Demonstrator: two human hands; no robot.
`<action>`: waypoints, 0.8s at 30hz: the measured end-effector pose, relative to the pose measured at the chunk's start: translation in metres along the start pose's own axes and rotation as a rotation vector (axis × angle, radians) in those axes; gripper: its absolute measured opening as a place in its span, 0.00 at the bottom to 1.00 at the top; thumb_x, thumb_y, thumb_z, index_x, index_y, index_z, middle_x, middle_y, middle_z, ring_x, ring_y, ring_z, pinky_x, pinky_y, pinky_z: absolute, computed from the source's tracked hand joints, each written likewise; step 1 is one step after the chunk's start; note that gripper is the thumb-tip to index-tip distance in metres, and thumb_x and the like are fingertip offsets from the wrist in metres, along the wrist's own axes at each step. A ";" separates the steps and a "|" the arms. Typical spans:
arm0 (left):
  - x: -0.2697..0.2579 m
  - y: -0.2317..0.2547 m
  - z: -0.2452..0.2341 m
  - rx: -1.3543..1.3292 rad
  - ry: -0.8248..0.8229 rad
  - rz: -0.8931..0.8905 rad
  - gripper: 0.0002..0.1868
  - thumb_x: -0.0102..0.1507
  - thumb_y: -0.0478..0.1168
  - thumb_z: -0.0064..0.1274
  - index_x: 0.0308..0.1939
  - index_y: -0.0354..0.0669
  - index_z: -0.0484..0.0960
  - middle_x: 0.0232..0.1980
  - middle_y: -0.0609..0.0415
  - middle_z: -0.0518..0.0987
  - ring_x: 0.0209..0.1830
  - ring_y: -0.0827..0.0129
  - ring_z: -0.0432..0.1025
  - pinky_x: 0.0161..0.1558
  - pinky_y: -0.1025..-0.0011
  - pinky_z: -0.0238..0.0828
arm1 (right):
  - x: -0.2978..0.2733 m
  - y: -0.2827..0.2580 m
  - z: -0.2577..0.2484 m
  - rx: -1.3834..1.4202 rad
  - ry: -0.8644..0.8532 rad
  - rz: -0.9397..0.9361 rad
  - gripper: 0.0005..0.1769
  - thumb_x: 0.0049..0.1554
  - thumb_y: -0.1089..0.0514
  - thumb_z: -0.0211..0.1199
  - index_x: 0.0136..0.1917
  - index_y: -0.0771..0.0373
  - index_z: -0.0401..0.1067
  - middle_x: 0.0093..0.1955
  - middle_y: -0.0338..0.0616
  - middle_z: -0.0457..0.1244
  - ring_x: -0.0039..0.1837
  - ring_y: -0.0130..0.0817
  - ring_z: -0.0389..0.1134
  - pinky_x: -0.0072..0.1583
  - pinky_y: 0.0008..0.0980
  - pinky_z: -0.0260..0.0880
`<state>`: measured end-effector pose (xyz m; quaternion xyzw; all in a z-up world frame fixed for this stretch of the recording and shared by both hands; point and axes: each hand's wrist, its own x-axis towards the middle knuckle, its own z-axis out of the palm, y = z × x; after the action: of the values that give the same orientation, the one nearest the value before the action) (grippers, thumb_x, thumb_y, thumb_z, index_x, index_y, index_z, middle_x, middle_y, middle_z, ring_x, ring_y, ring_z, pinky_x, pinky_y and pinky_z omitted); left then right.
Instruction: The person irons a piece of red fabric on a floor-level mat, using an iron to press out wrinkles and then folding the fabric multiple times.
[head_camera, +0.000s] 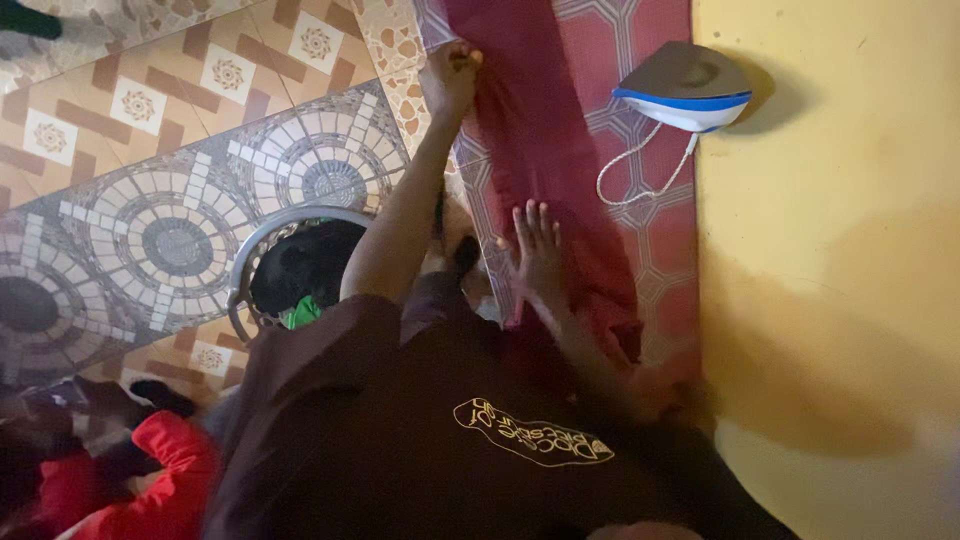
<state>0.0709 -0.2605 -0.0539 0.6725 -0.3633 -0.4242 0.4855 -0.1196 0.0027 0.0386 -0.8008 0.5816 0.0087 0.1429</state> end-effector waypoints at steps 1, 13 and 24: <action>-0.002 0.001 0.000 0.001 -0.009 -0.002 0.10 0.61 0.39 0.64 0.42 0.39 0.84 0.39 0.46 0.86 0.37 0.65 0.80 0.42 0.65 0.84 | 0.009 0.001 -0.004 0.000 -0.001 0.009 0.38 0.69 0.37 0.42 0.83 0.61 0.48 0.85 0.55 0.42 0.86 0.53 0.41 0.79 0.60 0.43; -0.178 -0.006 0.011 0.468 -0.119 -0.198 0.37 0.59 0.56 0.64 0.64 0.39 0.72 0.49 0.37 0.83 0.49 0.43 0.79 0.50 0.50 0.76 | 0.155 0.079 0.028 -0.045 0.307 0.005 0.33 0.76 0.41 0.43 0.85 0.59 0.49 0.88 0.48 0.43 0.88 0.47 0.42 0.84 0.49 0.46; -0.246 -0.035 0.001 0.325 -0.114 -0.232 0.15 0.58 0.50 0.66 0.33 0.42 0.84 0.30 0.51 0.83 0.24 0.64 0.76 0.29 0.64 0.78 | 0.002 0.055 0.031 0.069 0.141 0.078 0.35 0.74 0.43 0.43 0.86 0.61 0.46 0.89 0.51 0.41 0.89 0.51 0.41 0.83 0.57 0.44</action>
<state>-0.0195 -0.0299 -0.0345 0.7543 -0.3740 -0.4503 0.2972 -0.1656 -0.0077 -0.0038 -0.7706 0.6211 -0.0624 0.1286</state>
